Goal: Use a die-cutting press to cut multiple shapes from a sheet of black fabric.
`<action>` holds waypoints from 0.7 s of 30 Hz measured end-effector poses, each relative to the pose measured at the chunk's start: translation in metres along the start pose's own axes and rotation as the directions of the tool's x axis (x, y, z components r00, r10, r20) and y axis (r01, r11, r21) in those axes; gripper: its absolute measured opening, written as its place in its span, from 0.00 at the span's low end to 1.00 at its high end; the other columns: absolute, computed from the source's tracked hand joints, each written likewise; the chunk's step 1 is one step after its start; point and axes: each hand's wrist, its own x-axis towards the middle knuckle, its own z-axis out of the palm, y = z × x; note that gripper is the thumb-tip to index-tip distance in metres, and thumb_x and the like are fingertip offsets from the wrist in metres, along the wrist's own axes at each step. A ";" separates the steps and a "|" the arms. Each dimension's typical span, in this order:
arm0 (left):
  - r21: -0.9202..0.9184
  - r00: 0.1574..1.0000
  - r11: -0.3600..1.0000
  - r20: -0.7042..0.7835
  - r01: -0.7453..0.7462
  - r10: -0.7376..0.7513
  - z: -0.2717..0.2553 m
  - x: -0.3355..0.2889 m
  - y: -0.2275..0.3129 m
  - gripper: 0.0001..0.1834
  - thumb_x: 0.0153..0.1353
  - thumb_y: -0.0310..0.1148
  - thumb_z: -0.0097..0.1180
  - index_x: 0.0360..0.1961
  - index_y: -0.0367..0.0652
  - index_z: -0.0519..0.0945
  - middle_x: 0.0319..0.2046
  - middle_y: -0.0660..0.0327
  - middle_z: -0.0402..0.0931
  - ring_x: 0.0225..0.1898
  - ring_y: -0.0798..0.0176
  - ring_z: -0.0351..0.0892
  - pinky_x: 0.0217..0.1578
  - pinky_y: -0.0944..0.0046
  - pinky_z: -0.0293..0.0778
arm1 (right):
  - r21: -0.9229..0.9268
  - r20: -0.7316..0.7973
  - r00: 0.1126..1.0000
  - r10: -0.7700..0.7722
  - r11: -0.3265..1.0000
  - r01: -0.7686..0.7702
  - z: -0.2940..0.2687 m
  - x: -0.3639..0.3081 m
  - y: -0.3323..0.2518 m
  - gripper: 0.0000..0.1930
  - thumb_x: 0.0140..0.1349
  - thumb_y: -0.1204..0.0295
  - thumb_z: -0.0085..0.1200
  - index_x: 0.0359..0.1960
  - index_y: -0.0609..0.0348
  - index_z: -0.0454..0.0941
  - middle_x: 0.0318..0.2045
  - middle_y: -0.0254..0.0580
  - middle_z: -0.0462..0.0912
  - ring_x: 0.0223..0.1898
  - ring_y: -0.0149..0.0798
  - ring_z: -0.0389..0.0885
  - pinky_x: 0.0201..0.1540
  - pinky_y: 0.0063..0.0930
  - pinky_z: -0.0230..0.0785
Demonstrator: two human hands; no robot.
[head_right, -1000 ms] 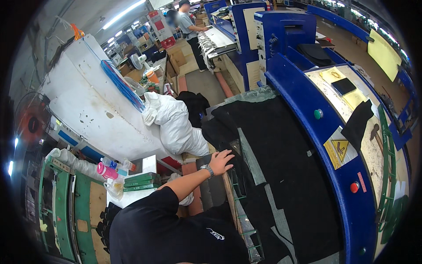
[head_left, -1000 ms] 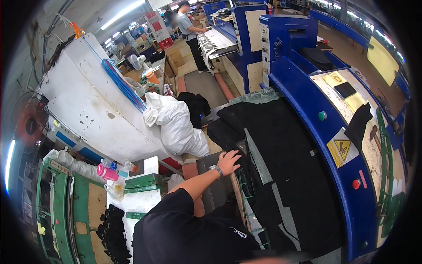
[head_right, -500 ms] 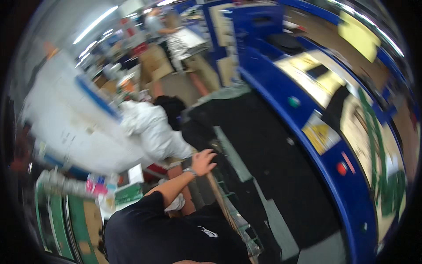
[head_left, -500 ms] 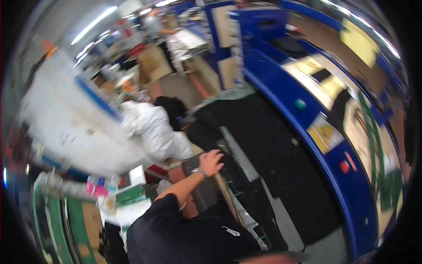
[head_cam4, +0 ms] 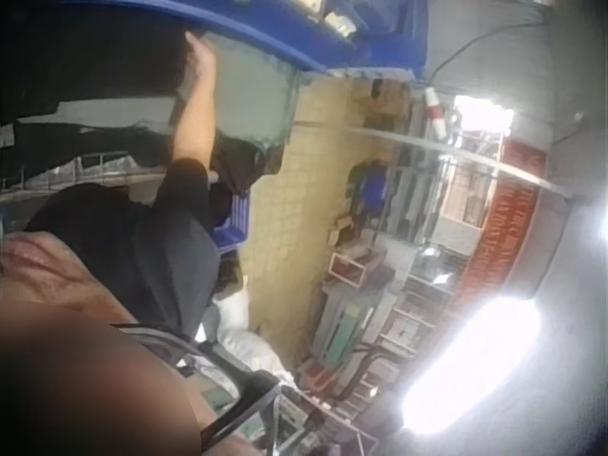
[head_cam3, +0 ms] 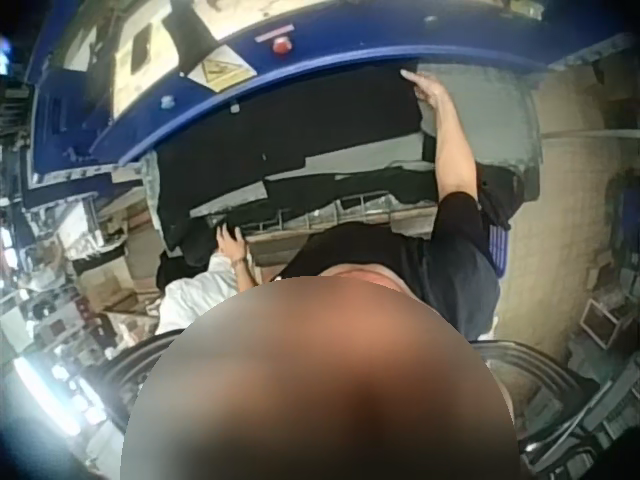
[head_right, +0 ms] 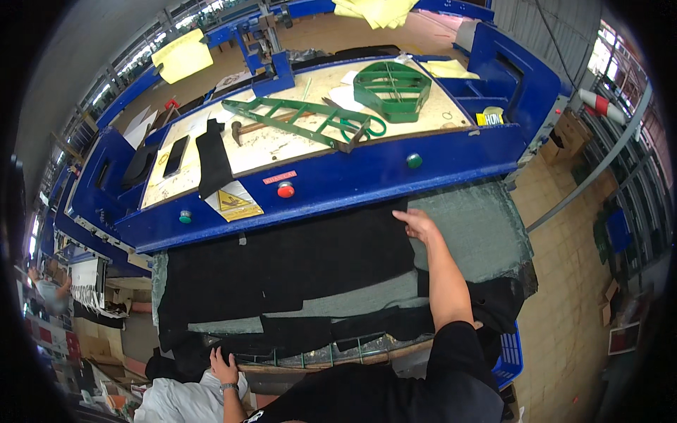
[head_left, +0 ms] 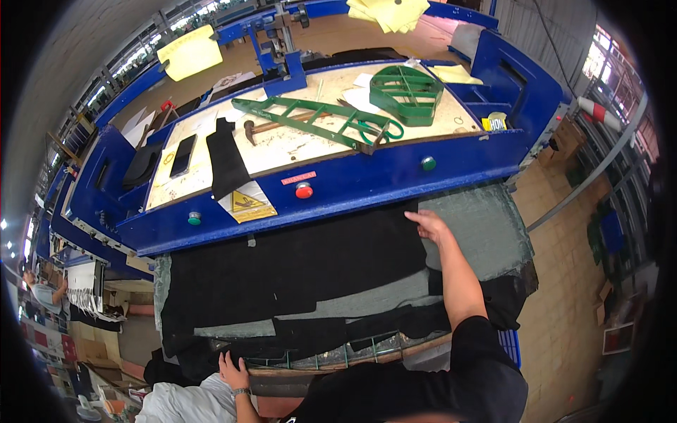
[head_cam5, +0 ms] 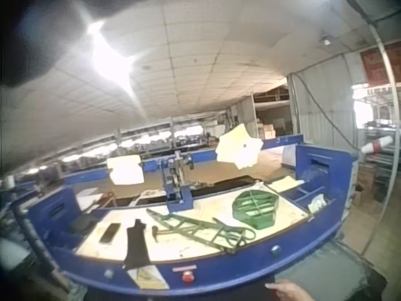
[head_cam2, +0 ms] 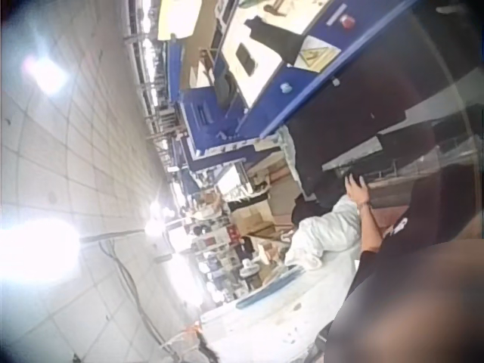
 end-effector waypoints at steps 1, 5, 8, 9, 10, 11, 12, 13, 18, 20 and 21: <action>-0.002 1.000 1.000 -0.007 -0.009 0.008 -0.002 0.001 0.002 0.31 0.62 0.44 0.61 0.65 0.48 0.71 0.70 0.55 0.61 0.69 0.51 0.61 0.65 0.47 0.52 | 0.004 0.000 1.000 0.016 1.000 -0.016 0.002 0.005 0.001 0.16 0.59 0.57 0.68 0.33 0.55 0.78 0.28 0.34 0.81 0.29 0.30 0.81 0.30 0.28 0.78; 0.093 1.000 0.995 0.010 -0.021 0.020 -0.008 0.006 0.009 0.31 0.63 0.46 0.59 0.66 0.51 0.70 0.70 0.55 0.61 0.68 0.50 0.63 0.63 0.44 0.58 | 0.636 0.194 0.976 -0.100 0.770 -0.048 0.010 0.024 0.011 0.22 0.67 0.58 0.58 0.57 0.56 0.76 0.50 0.42 0.83 0.52 0.43 0.81 0.58 0.42 0.74; 0.083 0.996 0.993 -0.019 -0.083 0.085 -0.012 0.005 0.002 0.31 0.64 0.48 0.58 0.66 0.52 0.70 0.69 0.55 0.62 0.67 0.47 0.64 0.61 0.42 0.62 | 0.803 0.166 0.980 -0.108 0.592 -0.071 0.020 0.029 0.006 0.28 0.69 0.51 0.52 0.61 0.59 0.74 0.57 0.46 0.79 0.57 0.46 0.78 0.63 0.45 0.69; 0.096 0.997 0.993 -0.007 -0.075 0.076 -0.011 0.011 0.012 0.31 0.64 0.48 0.58 0.66 0.52 0.69 0.69 0.55 0.62 0.67 0.47 0.65 0.61 0.42 0.63 | 0.829 0.129 0.988 -0.085 0.557 -0.060 0.016 0.029 0.007 0.28 0.70 0.51 0.50 0.61 0.59 0.73 0.58 0.47 0.79 0.57 0.47 0.77 0.63 0.45 0.68; 0.118 0.997 0.990 0.012 -0.079 0.078 -0.011 0.013 0.015 0.31 0.64 0.48 0.58 0.66 0.52 0.69 0.69 0.55 0.62 0.67 0.47 0.65 0.61 0.42 0.63 | 0.850 0.098 0.992 -0.077 0.526 -0.043 0.017 0.034 0.010 0.28 0.71 0.51 0.48 0.62 0.60 0.72 0.58 0.48 0.78 0.58 0.47 0.76 0.64 0.45 0.67; 0.108 0.997 0.991 0.025 -0.081 0.079 -0.012 0.016 0.017 0.31 0.64 0.48 0.58 0.66 0.52 0.69 0.69 0.55 0.62 0.67 0.47 0.65 0.61 0.43 0.64 | 0.869 0.064 0.995 -0.071 0.495 -0.021 0.018 0.036 0.014 0.28 0.71 0.50 0.46 0.62 0.61 0.72 0.59 0.49 0.78 0.58 0.48 0.76 0.64 0.45 0.67; 0.098 0.997 0.992 0.027 -0.076 0.074 -0.013 0.018 0.012 0.30 0.64 0.47 0.58 0.66 0.52 0.69 0.69 0.54 0.62 0.66 0.47 0.65 0.60 0.44 0.65 | 0.886 0.038 0.997 -0.072 0.464 0.000 0.020 0.042 0.017 0.29 0.72 0.50 0.43 0.62 0.62 0.71 0.59 0.50 0.77 0.59 0.48 0.75 0.65 0.45 0.66; 0.113 0.997 0.991 0.032 -0.077 0.074 -0.014 0.019 0.008 0.30 0.64 0.47 0.58 0.66 0.52 0.69 0.69 0.54 0.62 0.66 0.47 0.65 0.60 0.44 0.65 | 0.901 0.010 0.997 -0.075 0.433 0.024 0.023 0.043 0.022 0.29 0.73 0.50 0.41 0.63 0.63 0.71 0.59 0.51 0.77 0.60 0.49 0.75 0.65 0.45 0.65; 0.091 0.987 0.988 0.106 -0.127 0.118 -0.019 0.026 -0.001 0.30 0.64 0.43 0.60 0.66 0.49 0.69 0.67 0.53 0.63 0.65 0.45 0.66 0.61 0.49 0.67 | 0.941 -0.160 0.983 -0.084 0.287 0.178 0.022 0.042 0.040 0.32 0.76 0.50 0.30 0.64 0.67 0.68 0.61 0.57 0.74 0.62 0.52 0.72 0.68 0.46 0.61; 0.078 0.987 0.990 0.120 -0.121 0.111 -0.024 0.021 -0.005 0.30 0.63 0.41 0.61 0.66 0.48 0.69 0.67 0.52 0.63 0.65 0.44 0.66 0.62 0.50 0.67 | 0.946 -0.299 0.950 0.091 0.156 0.283 0.032 0.022 0.026 0.22 0.75 0.63 0.39 0.60 0.69 0.71 0.59 0.59 0.75 0.61 0.51 0.73 0.66 0.45 0.63; 0.082 0.986 0.989 0.123 -0.127 0.116 -0.023 0.022 -0.006 0.30 0.63 0.41 0.61 0.66 0.48 0.69 0.67 0.52 0.63 0.65 0.44 0.66 0.62 0.50 0.67 | 0.946 -0.302 0.949 0.096 0.153 0.286 0.033 0.019 0.028 0.22 0.75 0.63 0.39 0.60 0.69 0.71 0.59 0.59 0.75 0.61 0.51 0.73 0.66 0.45 0.63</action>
